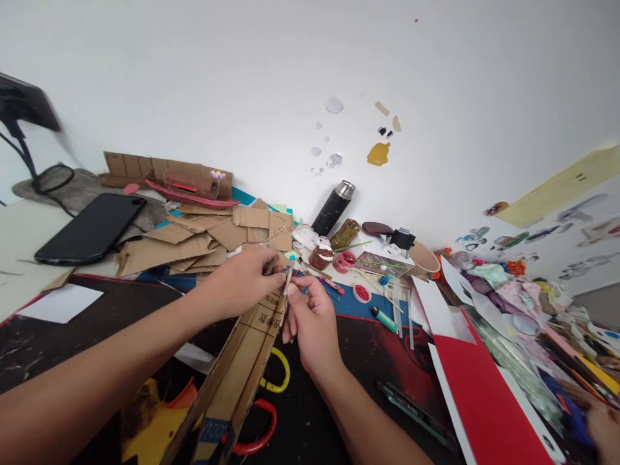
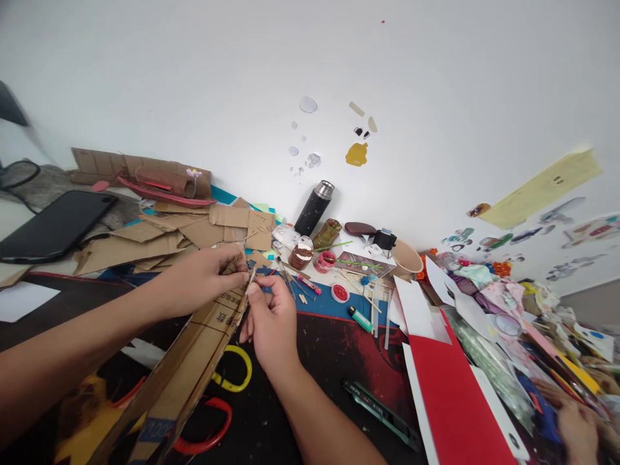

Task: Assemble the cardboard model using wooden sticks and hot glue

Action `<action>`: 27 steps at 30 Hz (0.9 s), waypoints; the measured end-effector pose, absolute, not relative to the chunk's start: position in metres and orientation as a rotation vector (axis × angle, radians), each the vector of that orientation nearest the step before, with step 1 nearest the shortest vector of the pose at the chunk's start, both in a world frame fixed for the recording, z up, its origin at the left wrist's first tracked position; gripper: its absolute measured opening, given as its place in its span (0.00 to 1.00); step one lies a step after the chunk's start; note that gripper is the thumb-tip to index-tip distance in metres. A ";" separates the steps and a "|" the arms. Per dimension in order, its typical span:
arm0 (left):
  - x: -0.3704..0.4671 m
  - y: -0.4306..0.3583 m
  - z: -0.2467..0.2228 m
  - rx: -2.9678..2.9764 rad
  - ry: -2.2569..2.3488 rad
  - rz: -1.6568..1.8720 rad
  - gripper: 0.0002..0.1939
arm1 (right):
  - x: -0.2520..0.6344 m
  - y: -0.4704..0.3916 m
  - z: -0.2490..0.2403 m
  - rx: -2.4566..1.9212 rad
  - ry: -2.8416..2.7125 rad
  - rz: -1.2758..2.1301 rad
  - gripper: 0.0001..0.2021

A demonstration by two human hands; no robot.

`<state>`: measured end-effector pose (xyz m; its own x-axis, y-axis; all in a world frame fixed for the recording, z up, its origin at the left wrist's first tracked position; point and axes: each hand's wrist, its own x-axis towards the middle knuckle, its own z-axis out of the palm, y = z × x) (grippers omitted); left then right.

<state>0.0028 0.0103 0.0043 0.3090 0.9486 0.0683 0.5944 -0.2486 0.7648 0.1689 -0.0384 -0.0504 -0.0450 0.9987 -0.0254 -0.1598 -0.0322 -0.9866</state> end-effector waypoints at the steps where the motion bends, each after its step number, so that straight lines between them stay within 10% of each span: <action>1: 0.003 0.010 0.004 1.949 1.371 0.711 0.10 | 0.169 -0.038 -0.050 -1.089 -1.105 1.335 0.23; 27: 0.004 0.009 0.006 1.961 1.368 0.704 0.10 | 0.169 -0.040 -0.049 -1.086 -1.098 1.343 0.22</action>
